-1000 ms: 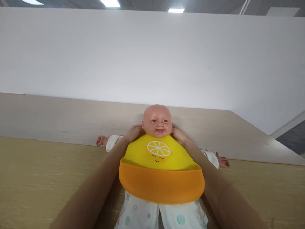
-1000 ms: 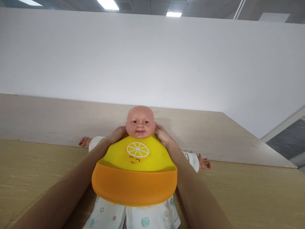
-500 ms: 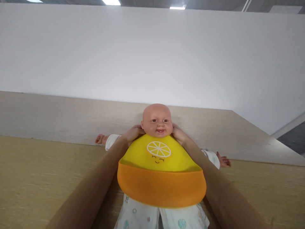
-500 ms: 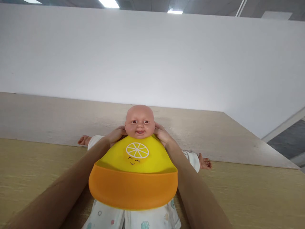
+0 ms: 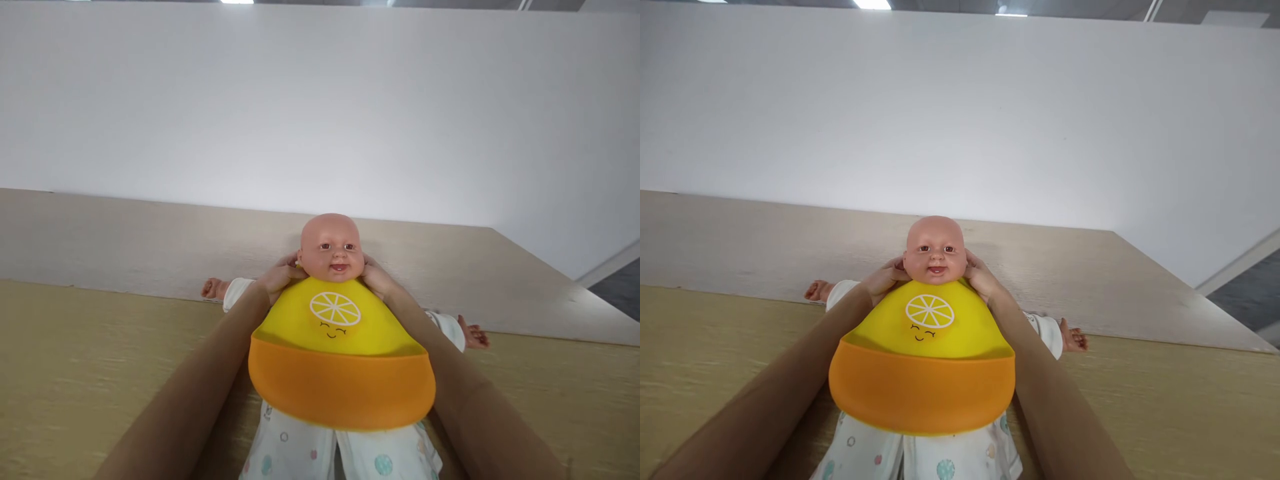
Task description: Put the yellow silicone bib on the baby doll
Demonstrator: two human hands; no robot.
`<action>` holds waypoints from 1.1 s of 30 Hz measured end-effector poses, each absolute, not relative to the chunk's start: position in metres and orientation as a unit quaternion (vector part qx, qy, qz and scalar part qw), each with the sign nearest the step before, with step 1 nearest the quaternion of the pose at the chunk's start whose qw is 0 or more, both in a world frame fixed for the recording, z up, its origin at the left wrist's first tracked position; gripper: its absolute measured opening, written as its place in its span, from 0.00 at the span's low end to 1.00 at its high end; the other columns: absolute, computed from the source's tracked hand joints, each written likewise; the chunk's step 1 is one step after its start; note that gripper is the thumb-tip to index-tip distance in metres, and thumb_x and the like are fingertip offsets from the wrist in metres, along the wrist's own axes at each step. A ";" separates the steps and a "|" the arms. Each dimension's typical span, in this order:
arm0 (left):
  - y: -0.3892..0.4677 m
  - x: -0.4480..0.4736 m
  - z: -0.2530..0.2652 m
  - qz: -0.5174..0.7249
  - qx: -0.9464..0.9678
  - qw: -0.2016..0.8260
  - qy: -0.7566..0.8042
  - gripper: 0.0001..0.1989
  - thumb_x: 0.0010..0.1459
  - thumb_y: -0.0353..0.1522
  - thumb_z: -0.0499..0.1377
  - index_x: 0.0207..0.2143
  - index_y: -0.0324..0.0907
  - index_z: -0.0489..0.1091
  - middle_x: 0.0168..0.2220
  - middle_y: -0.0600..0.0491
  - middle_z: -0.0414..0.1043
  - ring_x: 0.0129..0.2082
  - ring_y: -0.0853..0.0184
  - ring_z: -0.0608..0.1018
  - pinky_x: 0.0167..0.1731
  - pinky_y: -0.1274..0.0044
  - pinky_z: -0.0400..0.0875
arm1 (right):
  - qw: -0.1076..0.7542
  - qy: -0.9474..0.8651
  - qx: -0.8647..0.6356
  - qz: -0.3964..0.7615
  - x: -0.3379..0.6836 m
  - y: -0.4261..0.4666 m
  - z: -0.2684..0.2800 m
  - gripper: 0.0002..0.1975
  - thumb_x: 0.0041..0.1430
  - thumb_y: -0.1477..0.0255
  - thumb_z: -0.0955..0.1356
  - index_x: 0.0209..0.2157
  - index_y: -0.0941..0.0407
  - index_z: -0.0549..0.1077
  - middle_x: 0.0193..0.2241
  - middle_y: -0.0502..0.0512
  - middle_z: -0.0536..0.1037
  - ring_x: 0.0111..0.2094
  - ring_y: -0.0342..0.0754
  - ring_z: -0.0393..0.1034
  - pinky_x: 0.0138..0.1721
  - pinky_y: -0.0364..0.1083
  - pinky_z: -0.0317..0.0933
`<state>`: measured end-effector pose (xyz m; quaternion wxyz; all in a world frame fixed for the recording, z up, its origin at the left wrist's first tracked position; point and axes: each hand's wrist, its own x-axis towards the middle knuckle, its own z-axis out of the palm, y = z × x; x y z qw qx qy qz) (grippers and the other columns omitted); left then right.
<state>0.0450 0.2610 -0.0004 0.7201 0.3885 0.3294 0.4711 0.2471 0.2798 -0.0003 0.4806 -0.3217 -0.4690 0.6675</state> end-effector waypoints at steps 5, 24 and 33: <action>0.257 0.046 0.003 0.483 0.389 0.705 0.344 0.28 0.33 0.21 0.64 0.42 0.38 0.71 0.32 0.48 0.78 0.32 0.56 0.79 0.36 0.66 0.72 | 0.477 -0.490 -0.328 0.652 0.248 0.284 -0.003 0.18 0.37 0.75 0.75 0.36 0.55 0.77 0.38 0.56 0.80 0.43 0.56 0.73 0.50 0.55 0.65; 0.260 0.042 0.006 0.516 0.425 0.669 0.325 0.52 0.32 0.19 0.63 0.62 0.52 0.53 0.53 0.52 0.69 0.48 0.55 0.74 0.44 0.69 0.71 | 0.489 -0.501 -0.339 0.629 0.245 0.273 0.007 0.14 0.40 0.71 0.75 0.33 0.56 0.78 0.35 0.56 0.80 0.42 0.56 0.74 0.49 0.54 0.65; 0.271 0.042 0.000 0.540 0.406 0.654 0.339 0.40 0.29 0.22 0.65 0.51 0.45 0.68 0.49 0.50 0.72 0.48 0.56 0.73 0.44 0.72 0.68 | 0.474 -0.504 -0.351 0.630 0.248 0.269 0.011 0.13 0.39 0.71 0.74 0.32 0.55 0.77 0.32 0.55 0.81 0.40 0.56 0.75 0.49 0.55 0.65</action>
